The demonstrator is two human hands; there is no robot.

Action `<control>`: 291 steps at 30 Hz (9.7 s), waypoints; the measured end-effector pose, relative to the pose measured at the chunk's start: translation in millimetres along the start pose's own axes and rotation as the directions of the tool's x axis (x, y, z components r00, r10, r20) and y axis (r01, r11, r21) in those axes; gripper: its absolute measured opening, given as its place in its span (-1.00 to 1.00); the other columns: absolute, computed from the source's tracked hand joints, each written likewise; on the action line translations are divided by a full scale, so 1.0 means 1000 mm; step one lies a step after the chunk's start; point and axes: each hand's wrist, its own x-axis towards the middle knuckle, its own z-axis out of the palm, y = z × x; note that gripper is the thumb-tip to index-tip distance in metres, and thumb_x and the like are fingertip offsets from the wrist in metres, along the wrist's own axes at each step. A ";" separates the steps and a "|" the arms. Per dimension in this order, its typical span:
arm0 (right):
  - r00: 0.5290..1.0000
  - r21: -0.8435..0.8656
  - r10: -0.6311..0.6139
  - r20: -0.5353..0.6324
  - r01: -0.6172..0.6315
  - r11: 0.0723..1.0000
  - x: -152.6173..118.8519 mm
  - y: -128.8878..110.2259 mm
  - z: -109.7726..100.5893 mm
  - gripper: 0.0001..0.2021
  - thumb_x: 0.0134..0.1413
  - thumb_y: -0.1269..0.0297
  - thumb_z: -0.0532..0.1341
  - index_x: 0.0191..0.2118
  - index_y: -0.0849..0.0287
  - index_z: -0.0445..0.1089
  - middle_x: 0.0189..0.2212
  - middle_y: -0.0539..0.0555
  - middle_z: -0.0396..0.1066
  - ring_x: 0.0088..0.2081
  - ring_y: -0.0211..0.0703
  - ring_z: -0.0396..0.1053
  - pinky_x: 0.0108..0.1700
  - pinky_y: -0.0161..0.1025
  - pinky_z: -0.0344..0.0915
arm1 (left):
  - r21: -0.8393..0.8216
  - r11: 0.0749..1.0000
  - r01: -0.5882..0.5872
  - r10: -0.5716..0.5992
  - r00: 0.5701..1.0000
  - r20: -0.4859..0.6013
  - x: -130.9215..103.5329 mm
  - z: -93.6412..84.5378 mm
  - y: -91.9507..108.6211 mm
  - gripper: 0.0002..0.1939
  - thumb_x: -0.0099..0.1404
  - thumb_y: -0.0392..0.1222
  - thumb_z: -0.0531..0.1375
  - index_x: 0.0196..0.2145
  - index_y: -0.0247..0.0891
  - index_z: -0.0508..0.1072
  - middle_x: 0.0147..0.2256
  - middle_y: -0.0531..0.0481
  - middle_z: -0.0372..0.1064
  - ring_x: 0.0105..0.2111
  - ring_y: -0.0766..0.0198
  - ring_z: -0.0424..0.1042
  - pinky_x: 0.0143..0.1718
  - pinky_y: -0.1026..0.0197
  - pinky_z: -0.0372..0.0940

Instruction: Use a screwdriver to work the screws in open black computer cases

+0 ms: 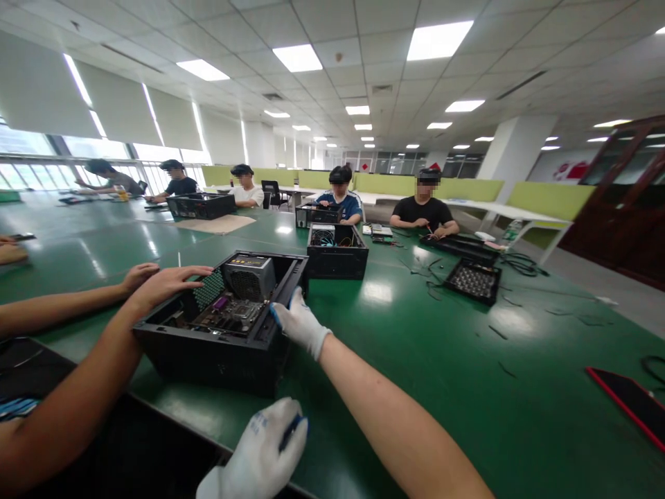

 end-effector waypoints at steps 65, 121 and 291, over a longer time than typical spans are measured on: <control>0.933 -0.815 -0.253 0.254 0.348 0.464 -0.237 -0.045 -0.149 -0.63 0.36 -0.06 0.13 -0.32 0.12 0.44 -0.43 0.09 0.46 -0.40 -0.08 0.37 -0.30 -0.10 0.16 | -0.192 0.980 0.058 -0.059 0.998 0.001 0.061 -0.082 0.050 -0.83 0.44 -0.20 0.14 -0.36 -0.20 0.37 -0.44 0.07 0.30 -0.46 0.33 0.32 -0.40 0.24 0.20; 0.927 -0.902 0.112 0.359 0.313 0.299 -0.188 -0.036 -0.179 -0.65 0.16 0.07 0.27 -0.04 0.20 0.39 -0.11 0.23 0.54 -0.14 0.16 0.56 -0.21 -0.12 0.32 | -0.083 0.988 -0.131 0.154 0.888 0.433 0.061 -0.095 0.124 -0.82 0.45 -0.14 0.11 -0.34 -0.14 0.24 -0.38 0.07 0.30 -0.41 0.22 0.30 -0.39 0.11 0.08; 0.992 -0.808 -0.126 -0.017 0.060 0.586 -0.176 0.009 -0.216 -0.48 0.33 -0.11 0.16 0.12 0.21 0.52 0.02 0.24 0.55 0.08 0.12 0.42 0.15 -0.07 0.18 | 0.185 0.874 -0.449 -0.100 0.206 0.973 0.196 0.054 0.095 -0.56 0.24 -0.05 0.33 0.04 -0.25 0.53 0.05 -0.21 0.57 0.02 0.00 0.57 0.00 0.13 0.45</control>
